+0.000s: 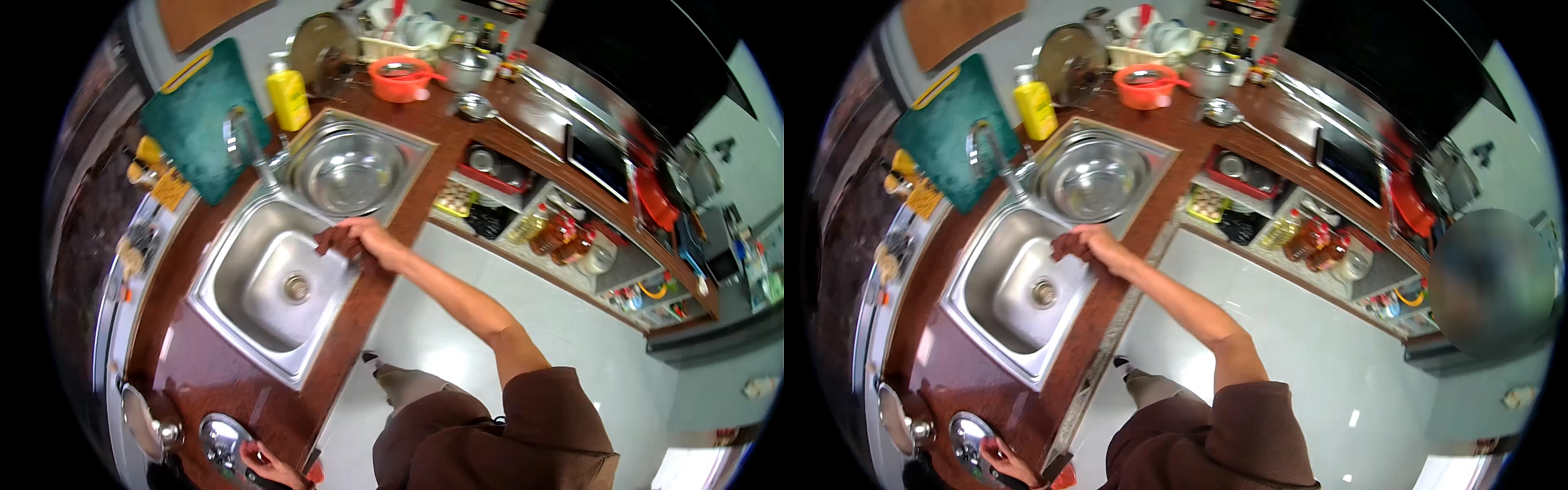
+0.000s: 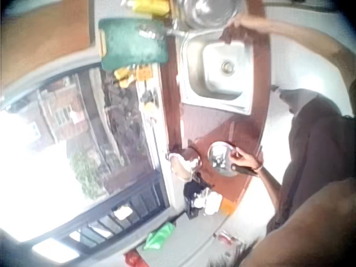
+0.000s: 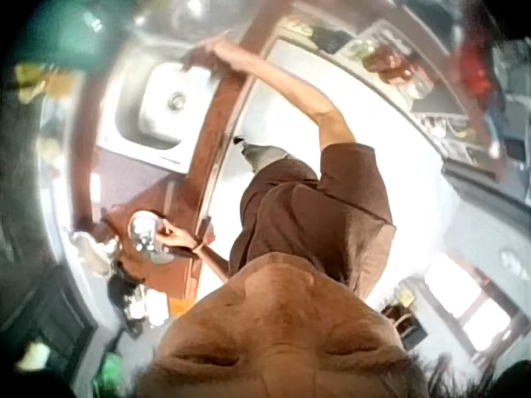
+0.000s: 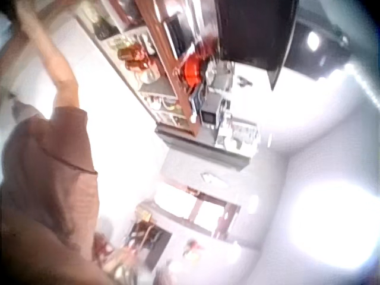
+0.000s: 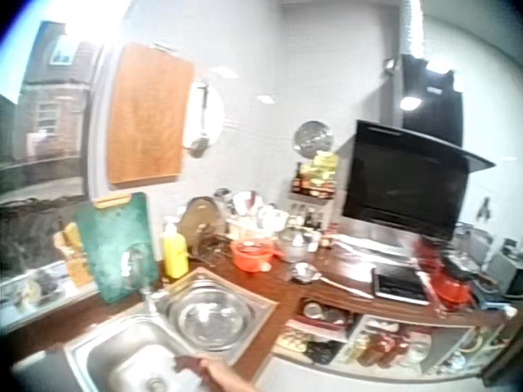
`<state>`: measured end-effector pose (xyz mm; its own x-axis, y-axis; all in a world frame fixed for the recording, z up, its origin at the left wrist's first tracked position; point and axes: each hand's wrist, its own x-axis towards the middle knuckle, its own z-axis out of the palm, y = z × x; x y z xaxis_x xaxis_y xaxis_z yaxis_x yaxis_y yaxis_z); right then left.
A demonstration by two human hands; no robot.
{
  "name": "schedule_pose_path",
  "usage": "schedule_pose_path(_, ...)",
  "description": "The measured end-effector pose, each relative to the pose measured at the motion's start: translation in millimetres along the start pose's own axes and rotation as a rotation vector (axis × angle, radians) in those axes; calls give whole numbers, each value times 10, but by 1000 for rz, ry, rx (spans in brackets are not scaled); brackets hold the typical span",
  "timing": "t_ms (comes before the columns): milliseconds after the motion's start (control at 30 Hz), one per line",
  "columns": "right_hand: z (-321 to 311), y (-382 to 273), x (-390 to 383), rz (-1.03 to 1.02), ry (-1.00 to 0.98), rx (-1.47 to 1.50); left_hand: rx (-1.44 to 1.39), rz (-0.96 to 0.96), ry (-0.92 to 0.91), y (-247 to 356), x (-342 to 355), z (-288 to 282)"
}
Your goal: The person wipes chopsticks, a fork, and several plates with a brown cloth and places them into a dish rack, then wipes down the kitchen counter and the sink area before rinsing the cloth.
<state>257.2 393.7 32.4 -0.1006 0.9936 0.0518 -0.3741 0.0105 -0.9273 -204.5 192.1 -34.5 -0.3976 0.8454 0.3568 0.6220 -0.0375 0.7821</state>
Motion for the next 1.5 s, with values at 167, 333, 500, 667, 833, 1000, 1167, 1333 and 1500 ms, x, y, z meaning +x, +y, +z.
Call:
schedule_pose_path(167,161,136,-640,205,-18,15,-443,-129,-530,1031,27,1112)
schedule_pose_path(333,423,435,-844,136,-223,11,-824,-65,-827,1963,-148,1768)
schedule_pose_path(500,-73,70,-832,82,-143,67,-915,-331,-1069,2264,-72,2216)
schedule_pose_path(667,-1086,-18,-778,125,-62,-79,-875,-424,-1046,2669,-129,2944)
schedule_pose_path(833,-1812,-173,-854,114,45,-271,-893,-317,-1079,3370,18,3359)
schedule_pose_path(1000,-2092,-111,-898,148,151,-301,-585,-226,-894,3421,342,3453)
schedule_pose_path(1167,-2197,41,-1207,245,368,-520,-762,-417,-844,3220,739,3656)
schedule_pose_path(1333,-2389,484,-1819,307,616,-516,-698,-284,-673,2807,1034,3766)
schedule_pose_path(1500,-1988,301,-1650,510,611,-699,-655,-347,-457,2590,1156,3298)
